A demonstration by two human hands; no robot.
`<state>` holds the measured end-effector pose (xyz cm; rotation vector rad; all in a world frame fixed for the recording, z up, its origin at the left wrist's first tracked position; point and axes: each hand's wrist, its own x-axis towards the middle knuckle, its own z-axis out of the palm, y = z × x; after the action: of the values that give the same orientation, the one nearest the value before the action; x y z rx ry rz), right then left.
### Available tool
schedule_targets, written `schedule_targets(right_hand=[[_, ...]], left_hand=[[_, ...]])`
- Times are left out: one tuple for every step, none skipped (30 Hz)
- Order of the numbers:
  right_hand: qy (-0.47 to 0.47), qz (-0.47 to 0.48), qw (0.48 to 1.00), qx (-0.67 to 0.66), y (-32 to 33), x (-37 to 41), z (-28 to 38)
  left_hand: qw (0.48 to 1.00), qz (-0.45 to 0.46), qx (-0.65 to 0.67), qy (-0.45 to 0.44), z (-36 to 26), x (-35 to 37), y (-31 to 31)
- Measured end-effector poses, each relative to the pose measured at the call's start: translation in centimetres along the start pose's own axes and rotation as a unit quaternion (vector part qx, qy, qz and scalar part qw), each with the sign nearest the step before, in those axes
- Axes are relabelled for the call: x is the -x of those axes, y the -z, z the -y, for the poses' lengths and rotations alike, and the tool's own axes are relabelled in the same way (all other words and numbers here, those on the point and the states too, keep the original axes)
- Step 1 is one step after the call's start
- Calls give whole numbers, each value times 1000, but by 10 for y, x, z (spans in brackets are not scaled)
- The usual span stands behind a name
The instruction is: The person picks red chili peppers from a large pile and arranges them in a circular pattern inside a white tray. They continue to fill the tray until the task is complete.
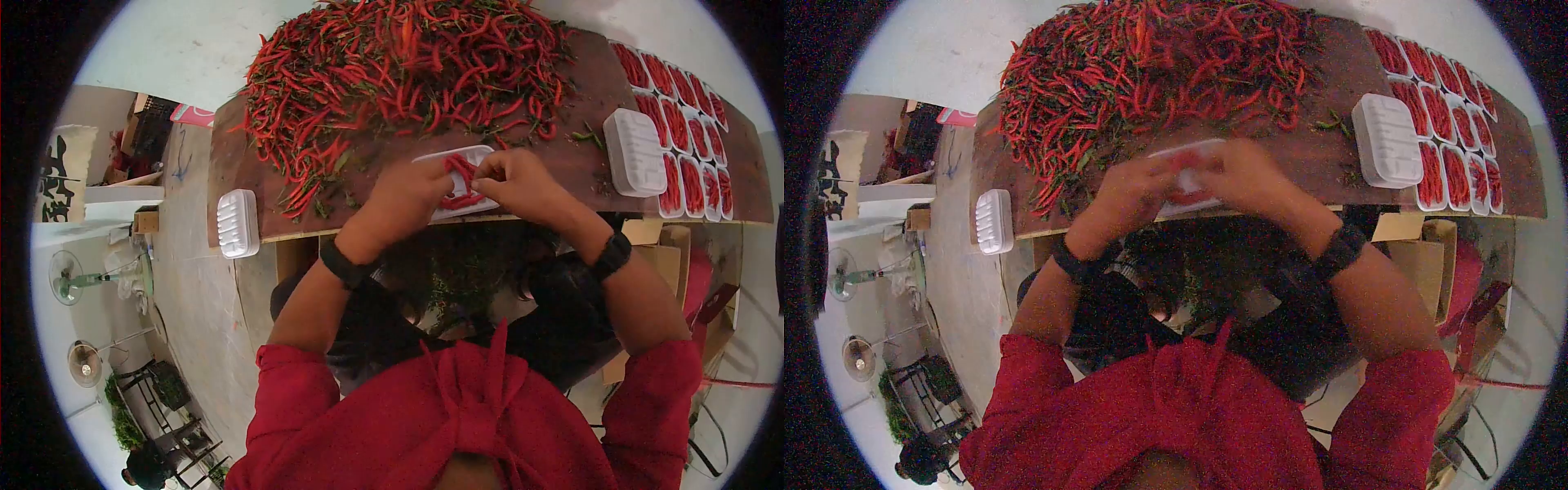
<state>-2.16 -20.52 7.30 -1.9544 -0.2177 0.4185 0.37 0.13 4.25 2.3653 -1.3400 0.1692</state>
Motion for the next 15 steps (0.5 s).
schedule_targets(right_hand=[[10,-7,1000,11,-1,-1,-3],[10,-8,1000,11,-2,-2,-7],[-9,-2,999,37,-3,-5,-10],[-27,3,998,63,-3,-6,-12],[-27,3,998,62,-3,-5,-13],[-31,4,998,61,-3,-5,-12],[-35,6,998,60,-4,-5,-12],[-35,6,998,59,-4,-4,-12],[-21,4,998,58,-4,-4,-13],[-7,2,998,57,-5,-3,-13],[-8,2,998,56,-5,-3,-12],[-6,3,999,52,-4,-3,-11],[-4,4,999,47,-3,-2,-9],[-4,4,999,47,-3,-1,-6],[3,0,999,44,-2,0,-3]], left_hand=[[1000,0,0,0,1,0,-2],[1000,-1,-8,-12,3,1,-5],[1000,-3,-16,-23,4,1,-6],[1000,-3,-15,-24,4,1,-6],[999,-1,-20,-29,4,1,-6],[999,1,-23,-33,4,1,-5],[999,1,-23,-34,3,1,-4],[999,9,-32,-31,3,2,-4],[999,16,-41,-29,2,2,-3],[999,17,-41,-29,2,2,-4],[999,19,-37,-28,2,2,-4],[999,21,-32,-27,2,2,-5],[999,21,-32,-27,2,2,-4],[999,20,-34,-28,1,2,-3],[999,19,-35,-28,1,1,-2]])
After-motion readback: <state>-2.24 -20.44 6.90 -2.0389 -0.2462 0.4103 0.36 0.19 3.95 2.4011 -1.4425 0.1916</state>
